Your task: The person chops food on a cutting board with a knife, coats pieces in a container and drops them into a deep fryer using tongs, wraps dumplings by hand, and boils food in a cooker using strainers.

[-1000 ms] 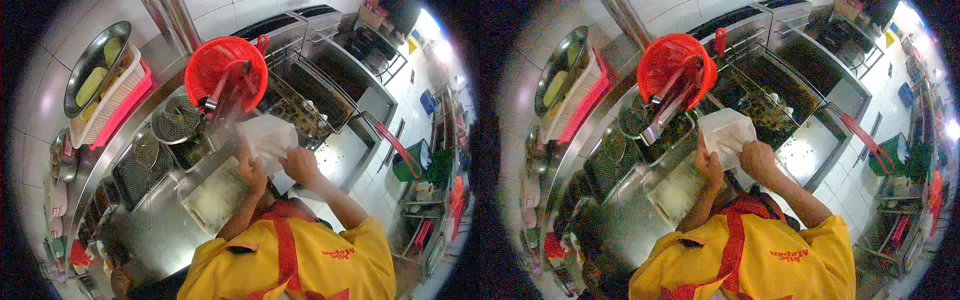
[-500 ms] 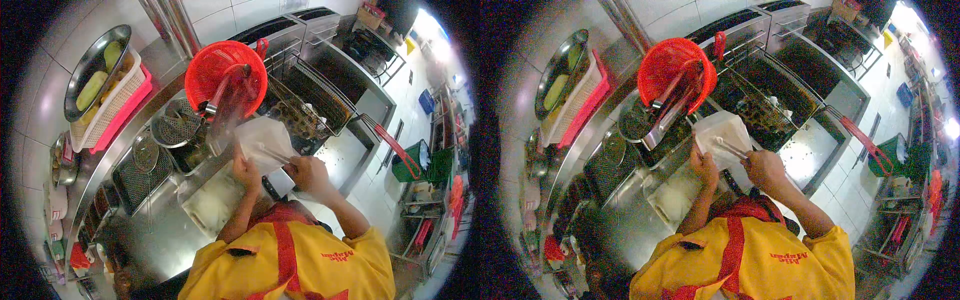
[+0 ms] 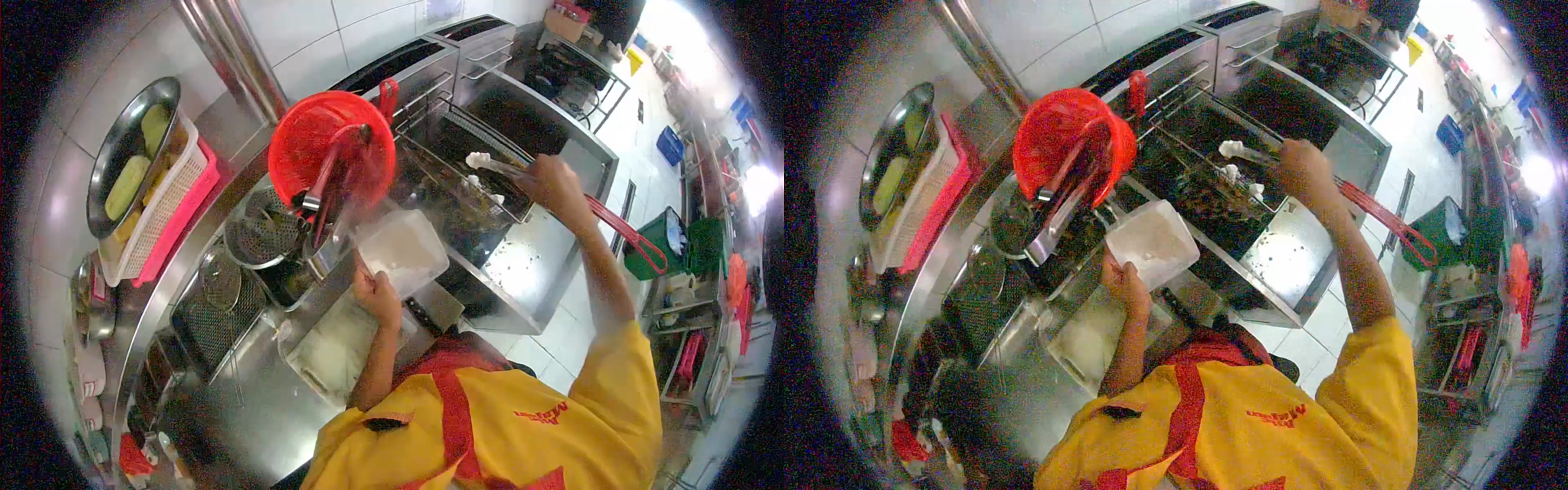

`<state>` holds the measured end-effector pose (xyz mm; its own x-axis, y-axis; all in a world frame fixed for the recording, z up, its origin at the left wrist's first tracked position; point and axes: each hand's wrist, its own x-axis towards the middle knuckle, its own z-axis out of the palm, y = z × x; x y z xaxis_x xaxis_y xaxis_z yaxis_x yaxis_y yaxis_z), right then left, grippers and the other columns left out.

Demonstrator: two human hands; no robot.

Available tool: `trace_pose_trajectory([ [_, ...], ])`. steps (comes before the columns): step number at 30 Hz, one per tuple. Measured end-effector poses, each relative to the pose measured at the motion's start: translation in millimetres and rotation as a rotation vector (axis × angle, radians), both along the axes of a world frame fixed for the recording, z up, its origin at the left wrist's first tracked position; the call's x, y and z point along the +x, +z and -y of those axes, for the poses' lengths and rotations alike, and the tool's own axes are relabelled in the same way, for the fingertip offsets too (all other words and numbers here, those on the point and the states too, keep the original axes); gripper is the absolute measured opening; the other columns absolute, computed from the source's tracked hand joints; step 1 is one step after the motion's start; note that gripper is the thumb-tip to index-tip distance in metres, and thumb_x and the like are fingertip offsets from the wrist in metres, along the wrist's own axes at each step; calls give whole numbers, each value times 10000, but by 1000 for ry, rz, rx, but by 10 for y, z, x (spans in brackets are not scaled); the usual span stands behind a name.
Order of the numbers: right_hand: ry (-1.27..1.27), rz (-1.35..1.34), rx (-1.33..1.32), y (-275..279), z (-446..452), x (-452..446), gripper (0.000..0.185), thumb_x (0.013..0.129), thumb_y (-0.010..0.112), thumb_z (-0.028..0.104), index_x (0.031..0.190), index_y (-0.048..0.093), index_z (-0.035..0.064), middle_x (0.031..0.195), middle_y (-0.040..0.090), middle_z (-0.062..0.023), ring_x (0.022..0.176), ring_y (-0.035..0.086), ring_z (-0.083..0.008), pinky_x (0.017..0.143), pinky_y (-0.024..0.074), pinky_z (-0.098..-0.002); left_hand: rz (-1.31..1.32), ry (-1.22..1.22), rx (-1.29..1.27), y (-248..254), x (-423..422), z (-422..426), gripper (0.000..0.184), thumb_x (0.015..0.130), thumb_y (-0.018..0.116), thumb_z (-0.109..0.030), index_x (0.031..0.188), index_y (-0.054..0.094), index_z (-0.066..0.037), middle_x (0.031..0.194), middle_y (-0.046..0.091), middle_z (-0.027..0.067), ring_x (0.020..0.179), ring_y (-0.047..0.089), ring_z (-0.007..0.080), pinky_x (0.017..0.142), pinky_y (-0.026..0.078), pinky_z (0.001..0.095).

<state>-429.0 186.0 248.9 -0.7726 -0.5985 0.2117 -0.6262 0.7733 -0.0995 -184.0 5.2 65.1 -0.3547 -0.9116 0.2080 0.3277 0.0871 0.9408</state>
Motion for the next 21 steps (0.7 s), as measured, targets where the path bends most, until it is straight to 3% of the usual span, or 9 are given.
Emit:
trace_pose_trajectory([
  [5,-21,8,207,-483,354,-343,196,688,580,151,773,651,-11,799,640,-222,773,644,-377,670,532,-455,-64,-21,88,29,-16,-40,681,657,397,127,1328,402,13,1215,525,131,1047,528,180,926,397,302],
  [8,-27,77,272,-406,383,-331,198,660,593,147,771,653,-6,777,640,-216,767,648,-368,672,532,-449,-92,-34,161,-77,22,-28,677,659,392,131,1328,392,25,1236,515,136,1065,525,184,939,393,306],
  [10,-21,81,286,-455,389,-365,197,657,593,144,773,656,-2,771,640,-214,768,648,-365,670,533,-445,106,6,53,-54,55,-34,668,663,383,133,1325,386,40,1249,509,140,1059,529,187,939,395,308],
  [14,40,44,376,-465,315,-506,224,649,626,180,788,666,9,773,644,-204,759,648,-358,657,535,-435,189,-32,115,90,34,-63,643,667,384,130,1305,407,52,1248,514,141,1050,534,182,930,398,300],
  [17,19,69,343,-185,195,-421,202,690,635,191,824,668,42,855,658,-182,810,649,-332,696,533,-426,179,0,-13,-37,31,-53,628,668,384,125,1290,429,52,1250,516,139,1042,538,175,928,398,298],
  [19,8,-63,181,159,47,-193,300,700,670,310,758,666,16,758,644,-190,705,633,-367,646,521,-440,104,-26,53,-19,15,-70,625,671,388,117,1290,434,49,1256,513,141,1029,541,176,923,398,296],
  [21,70,-181,34,554,-144,177,338,759,648,342,738,653,5,740,628,-210,686,623,-359,630,501,-436,130,-34,49,65,21,-84,630,674,392,112,1299,428,43,1258,510,141,1044,534,181,932,391,298],
])
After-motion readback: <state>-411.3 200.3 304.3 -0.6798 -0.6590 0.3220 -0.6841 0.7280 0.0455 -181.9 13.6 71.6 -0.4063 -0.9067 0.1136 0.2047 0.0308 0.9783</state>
